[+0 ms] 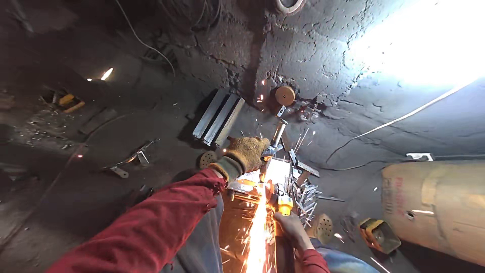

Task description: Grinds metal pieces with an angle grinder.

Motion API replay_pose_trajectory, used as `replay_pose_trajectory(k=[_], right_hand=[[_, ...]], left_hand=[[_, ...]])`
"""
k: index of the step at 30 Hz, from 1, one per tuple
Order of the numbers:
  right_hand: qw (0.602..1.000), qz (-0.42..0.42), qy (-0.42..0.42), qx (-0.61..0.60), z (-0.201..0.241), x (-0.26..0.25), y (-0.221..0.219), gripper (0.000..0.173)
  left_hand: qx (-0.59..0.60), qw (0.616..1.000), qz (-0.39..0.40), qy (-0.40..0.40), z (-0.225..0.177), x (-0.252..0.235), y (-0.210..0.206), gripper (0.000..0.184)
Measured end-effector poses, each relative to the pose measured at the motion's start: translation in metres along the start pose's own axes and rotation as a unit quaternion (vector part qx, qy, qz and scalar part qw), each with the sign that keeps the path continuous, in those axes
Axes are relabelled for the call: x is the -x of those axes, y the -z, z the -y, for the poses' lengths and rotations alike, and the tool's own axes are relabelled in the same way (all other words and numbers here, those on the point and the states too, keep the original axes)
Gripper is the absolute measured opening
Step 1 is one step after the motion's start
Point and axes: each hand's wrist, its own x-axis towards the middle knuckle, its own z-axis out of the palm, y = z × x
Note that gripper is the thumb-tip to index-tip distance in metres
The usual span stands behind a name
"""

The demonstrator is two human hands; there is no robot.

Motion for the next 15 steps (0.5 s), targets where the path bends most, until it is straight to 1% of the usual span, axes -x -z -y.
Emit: replay_pose_trajectory(k=[2, 4, 6, 8, 11, 15], right_hand=[[1.0, -0.002, -0.002, 0.0, 0.0005, 0.0014, 0.0, 0.061], [1.0, 0.001, -0.005, 0.006, 0.0011, 0.0014, 0.0003, 0.063], [1.0, -0.003, 0.0, 0.001, 0.0, 0.002, -0.0008, 0.063], [1.0, -0.004, 0.004, -0.008, -0.0001, 0.0024, -0.0014, 0.06], [1.0, 0.001, 0.004, 0.001, -0.0027, -0.0018, -0.0016, 0.061], [1.0, 0.0, 0.002, 0.007, -0.004, -0.0026, -0.0015, 0.061]], left_hand=[[0.005, 1.0, -0.011, -0.011, 0.0013, 0.0011, -0.0012, 0.043], [0.001, 1.0, 0.0, -0.003, -0.0002, 0.0016, 0.0007, 0.043], [0.001, 1.0, -0.008, 0.002, -0.0005, 0.0017, -0.0006, 0.042], [0.006, 1.0, -0.007, 0.006, -0.0015, 0.0024, 0.0004, 0.045], [0.002, 1.0, -0.004, 0.005, -0.0013, 0.0014, -0.0002, 0.043], [-0.01, 1.0, 0.004, 0.018, -0.0025, 0.0003, -0.0011, 0.049]])
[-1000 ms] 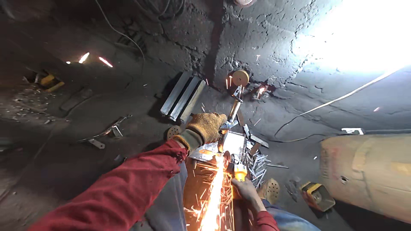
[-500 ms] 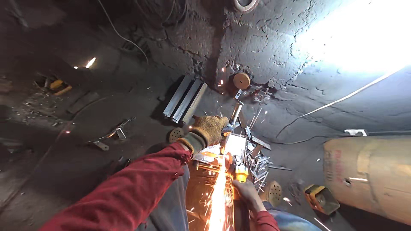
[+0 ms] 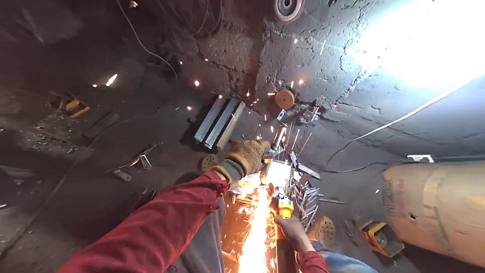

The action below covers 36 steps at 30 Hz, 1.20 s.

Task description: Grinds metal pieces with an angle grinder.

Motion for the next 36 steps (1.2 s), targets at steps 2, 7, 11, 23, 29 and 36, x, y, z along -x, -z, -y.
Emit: replay_pose_trajectory(k=[2, 7, 11, 23, 29, 36], right_hand=[[1.0, -0.003, -0.002, -0.003, 0.0, 0.0022, -0.0002, 0.06], [1.0, -0.004, 0.002, 0.006, 0.0024, 0.0044, 0.0006, 0.061], [1.0, -0.003, 0.004, 0.0, 0.0015, 0.0027, 0.0002, 0.06], [1.0, -0.002, -0.005, 0.008, 0.0004, -0.0004, -0.0002, 0.064], [1.0, 0.007, -0.007, 0.024, -0.0001, -0.0013, 0.0015, 0.069], [0.999, 0.001, -0.016, 0.029, 0.0006, -0.003, 0.0008, 0.068]], left_hand=[[0.005, 1.0, 0.001, 0.007, -0.0023, 0.0021, 0.0019, 0.047], [0.012, 1.0, 0.003, -0.008, -0.0023, 0.0039, 0.0042, 0.045], [0.014, 1.0, -0.009, -0.014, 0.0003, 0.0001, -0.0003, 0.049], [0.019, 1.0, -0.006, -0.015, 0.0004, 0.0004, 0.0004, 0.047], [0.019, 0.999, -0.003, -0.027, -0.0016, 0.0011, 0.0016, 0.045], [0.027, 0.999, -0.002, -0.024, -0.0017, 0.0029, 0.0042, 0.045]])
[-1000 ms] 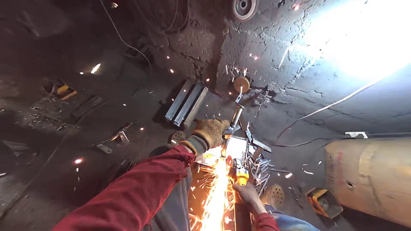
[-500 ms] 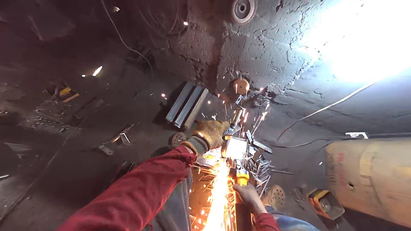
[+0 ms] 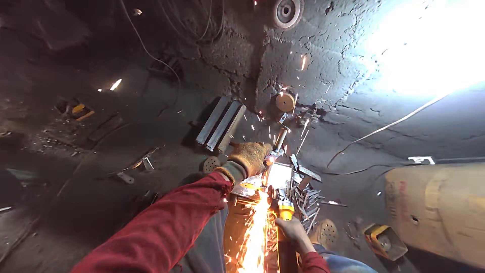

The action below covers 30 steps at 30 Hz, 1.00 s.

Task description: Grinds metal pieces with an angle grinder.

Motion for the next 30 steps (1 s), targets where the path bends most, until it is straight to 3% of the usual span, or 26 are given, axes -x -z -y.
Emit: replay_pose_trajectory(k=[15, 18, 30], right_hand=[[1.0, 0.002, 0.002, 0.002, 0.0005, 0.0022, 0.0002, 0.069], [1.0, 0.008, -0.005, 0.02, 0.0011, 0.0023, 0.0016, 0.071], [0.999, -0.008, 0.023, 0.034, -0.0057, 0.0035, 0.0005, 0.069]], left_hand=[[-0.011, 1.0, 0.0, -0.008, 0.0031, -0.0024, -0.0009, 0.046], [-0.02, 1.0, -0.001, -0.008, 0.0059, -0.0065, -0.0056, 0.054], [-0.036, 0.999, 0.003, -0.019, 0.0014, -0.0029, 0.0006, 0.049]])
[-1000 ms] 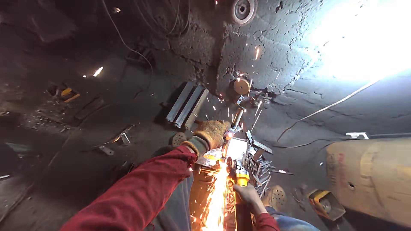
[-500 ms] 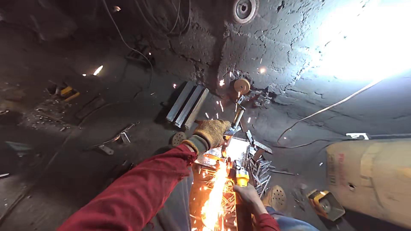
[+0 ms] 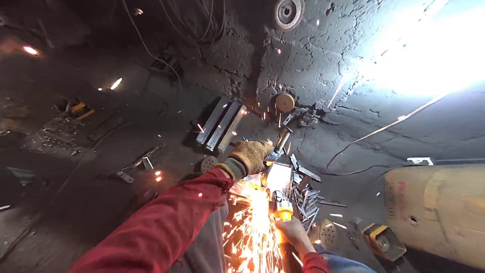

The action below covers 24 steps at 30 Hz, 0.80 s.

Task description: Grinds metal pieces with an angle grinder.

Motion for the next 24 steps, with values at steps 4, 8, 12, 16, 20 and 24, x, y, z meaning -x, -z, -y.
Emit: replay_pose_trajectory(k=[4, 8, 12, 16, 20, 24], right_hand=[[0.998, 0.001, -0.015, 0.056, 0.0, -0.001, -0.001, 0.084], [0.998, -0.002, -0.006, 0.057, -0.002, -0.001, -0.002, 0.083], [0.999, -0.003, 0.012, 0.036, -0.01, 0.0, 0.002, 0.078], [1.0, 0.015, 0.001, 0.026, -0.02, -0.001, 0.004, 0.068], [0.999, 0.024, 0.0, 0.025, -0.021, -0.002, 0.004, 0.065], [0.999, 0.033, 0.006, 0.028, -0.012, -0.001, 0.004, 0.065]], left_hand=[[-0.005, 0.999, -0.015, -0.035, 0.004, 0.002, -0.003, 0.045], [-0.006, 0.994, -0.051, -0.092, 0.014, 0.002, -0.013, 0.035], [-0.052, 0.987, -0.076, -0.132, 0.014, -0.003, -0.021, 0.037], [-0.076, 0.981, -0.082, -0.158, 0.006, -0.002, -0.019, 0.032], [-0.077, 0.98, -0.082, -0.164, -0.001, 0.0, -0.017, 0.026], [-0.074, 0.981, -0.077, -0.162, -0.004, 0.0, -0.016, 0.028]])
